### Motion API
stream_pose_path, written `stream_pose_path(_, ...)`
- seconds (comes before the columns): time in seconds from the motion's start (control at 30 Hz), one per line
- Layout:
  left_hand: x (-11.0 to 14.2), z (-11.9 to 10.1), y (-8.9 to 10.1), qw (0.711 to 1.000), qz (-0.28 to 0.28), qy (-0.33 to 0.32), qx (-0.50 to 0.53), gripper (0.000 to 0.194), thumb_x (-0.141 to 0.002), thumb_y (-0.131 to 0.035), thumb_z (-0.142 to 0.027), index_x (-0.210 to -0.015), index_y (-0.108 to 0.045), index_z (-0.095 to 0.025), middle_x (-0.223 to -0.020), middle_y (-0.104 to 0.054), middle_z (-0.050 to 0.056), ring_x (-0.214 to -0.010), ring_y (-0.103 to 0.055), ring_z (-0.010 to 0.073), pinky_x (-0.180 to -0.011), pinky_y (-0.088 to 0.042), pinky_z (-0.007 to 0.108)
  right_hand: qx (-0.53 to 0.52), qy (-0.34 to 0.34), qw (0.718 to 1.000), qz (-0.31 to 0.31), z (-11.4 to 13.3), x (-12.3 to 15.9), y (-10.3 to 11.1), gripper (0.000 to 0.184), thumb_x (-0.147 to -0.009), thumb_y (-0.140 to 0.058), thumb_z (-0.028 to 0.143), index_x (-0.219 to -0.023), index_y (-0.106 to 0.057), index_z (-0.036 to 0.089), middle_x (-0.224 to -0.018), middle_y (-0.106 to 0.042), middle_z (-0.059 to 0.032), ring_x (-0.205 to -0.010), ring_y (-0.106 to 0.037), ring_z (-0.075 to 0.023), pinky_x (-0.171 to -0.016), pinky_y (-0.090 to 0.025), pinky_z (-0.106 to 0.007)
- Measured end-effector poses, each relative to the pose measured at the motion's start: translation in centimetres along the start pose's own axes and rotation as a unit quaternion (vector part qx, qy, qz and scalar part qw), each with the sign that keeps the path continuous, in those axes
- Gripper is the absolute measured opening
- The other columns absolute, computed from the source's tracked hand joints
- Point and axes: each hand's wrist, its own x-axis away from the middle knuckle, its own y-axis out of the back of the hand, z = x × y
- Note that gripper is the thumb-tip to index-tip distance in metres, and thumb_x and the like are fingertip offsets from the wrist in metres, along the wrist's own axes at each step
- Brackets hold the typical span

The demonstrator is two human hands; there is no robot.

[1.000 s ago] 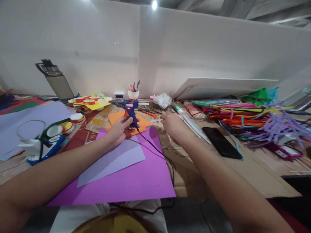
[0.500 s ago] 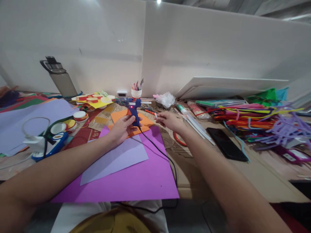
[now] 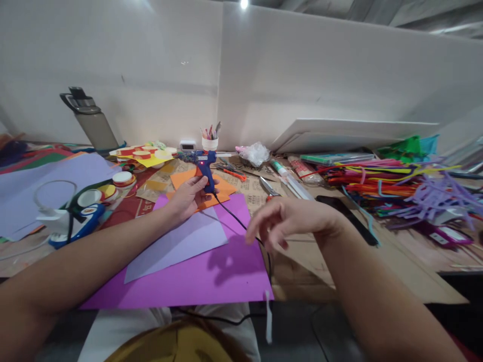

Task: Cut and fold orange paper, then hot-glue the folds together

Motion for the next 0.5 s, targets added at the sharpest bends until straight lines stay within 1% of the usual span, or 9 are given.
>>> stream_pose_path(0.03,0.0,0.0,0.0,1.0,0.006,-0.001,0.001,0.031,-0.074,-0.079,-0.042,-0.091,-0.071,-0.017,-0.101,-0.073,0.008,-0.076,-0.068,0.0145,-0.062,-0.045,0.024,-0.004,0.03,0.997,-0.075,0.0,-0.7,-0.1,0.036,-0.069,-0.076,0.046,-0.092,-0.075,0.018,-0.077,-0.071,-0.0049,-0.061,-0.062,-0.0156,-0.05,-0.047,-0.026)
stream_pose_path(0.07,0.0,0.0,0.0,1.0,0.011,-0.003,0.0,0.032,-0.074,-0.079,-0.042,-0.092,-0.071,-0.017,-0.101,-0.073,0.008,-0.078,-0.068,0.0149,-0.062,-0.045,0.024,-0.01,0.071,0.984,-0.166,0.0,-1.6,-0.3,0.032,-0.073,-0.073,0.046,-0.09,-0.073,0.019,-0.079,-0.071,-0.0044,-0.06,-0.06,-0.0136,-0.05,-0.047,-0.026)
stream_pose_path(0.1,0.0,0.0,0.0,1.0,0.016,-0.005,-0.003,0.032,-0.074,-0.079,-0.043,-0.092,-0.072,-0.017,-0.1,-0.072,0.008,-0.081,-0.068,0.0153,-0.063,-0.046,0.024,-0.012,0.11,0.963,-0.245,-0.1,-2.8,-0.5,0.03,-0.076,-0.071,0.044,-0.092,-0.072,0.019,-0.081,-0.07,-0.0039,-0.061,-0.059,-0.0122,-0.053,-0.048,-0.026)
stream_pose_path(0.13,0.1,0.0,0.0,1.0,0.017,-0.007,-0.006,0.033,-0.074,-0.079,-0.044,-0.092,-0.073,-0.017,-0.1,-0.072,0.008,-0.083,-0.067,0.0155,-0.063,-0.046,0.024,-0.004,0.132,0.944,-0.303,-0.1,-4.0,-0.8,0.028,-0.079,-0.068,0.042,-0.094,-0.071,0.019,-0.085,-0.07,-0.0039,-0.064,-0.059,-0.0117,-0.059,-0.05,-0.027)
stream_pose_path(0.17,0.1,0.0,0.0,1.0,0.016,-0.009,-0.01,0.034,-0.074,-0.079,-0.044,-0.093,-0.073,-0.017,-0.1,-0.072,0.007,-0.084,-0.066,0.0155,-0.064,-0.046,0.024,0.002,0.144,0.929,-0.34,0.0,-5.3,-1.1,0.027,-0.081,-0.066,0.041,-0.096,-0.069,0.018,-0.087,-0.07,-0.0045,-0.067,-0.06,-0.0122,-0.063,-0.051,-0.028)
stream_pose_path(0.23,0.1,0.1,0.1,1.0,0.008,-0.011,-0.018,0.034,-0.072,-0.08,-0.043,-0.095,-0.074,-0.018,-0.1,-0.072,0.007,-0.084,-0.065,0.015,-0.065,-0.046,0.024,0.007,0.156,0.924,-0.349,0.2,-7.7,-1.8,0.027,-0.083,-0.063,0.038,-0.102,-0.066,0.019,-0.098,-0.07,-0.0061,-0.078,-0.062,-0.0145,-0.069,-0.052,-0.03)
stream_pose_path(0.3,0.0,0.3,0.2,1.0,0.0,-0.017,-0.022,0.034,-0.071,-0.082,-0.041,-0.095,-0.074,-0.018,-0.101,-0.072,0.007,-0.083,-0.064,0.0142,-0.066,-0.046,0.024,0.023,0.171,0.929,-0.326,0.5,-9.6,-2.5,0.027,-0.082,-0.064,0.035,-0.104,-0.064,0.019,-0.105,-0.069,-0.0069,-0.088,-0.064,-0.0164,-0.073,-0.052,-0.031)
stream_pose_path(0.4,-0.2,0.7,0.3,1.0,0.003,-0.016,-0.02,0.037,-0.068,-0.084,-0.042,-0.093,-0.073,-0.017,-0.098,-0.072,0.007,-0.081,-0.065,0.0152,-0.069,-0.047,0.026,0.043,0.183,0.923,-0.335,0.6,-11.4,-3.3,0.03,-0.079,-0.068,0.036,-0.104,-0.062,0.019,-0.103,-0.069,-0.005,-0.085,-0.063,-0.0157,-0.076,-0.051,-0.031)
stream_pose_path(0.5,-0.2,0.8,0.1,0.999,0.013,-0.002,-0.031,0.042,-0.065,-0.084,-0.047,-0.091,-0.072,-0.016,-0.085,-0.072,0.006,-0.071,-0.064,0.0146,-0.067,-0.048,0.027,0.032,0.161,0.915,-0.368,-0.1,-12.3,-3.7,0.027,-0.078,-0.069,0.038,-0.097,-0.061,0.02,-0.084,-0.066,0.0003,-0.071,-0.06,-0.0137,-0.066,-0.049,-0.028)
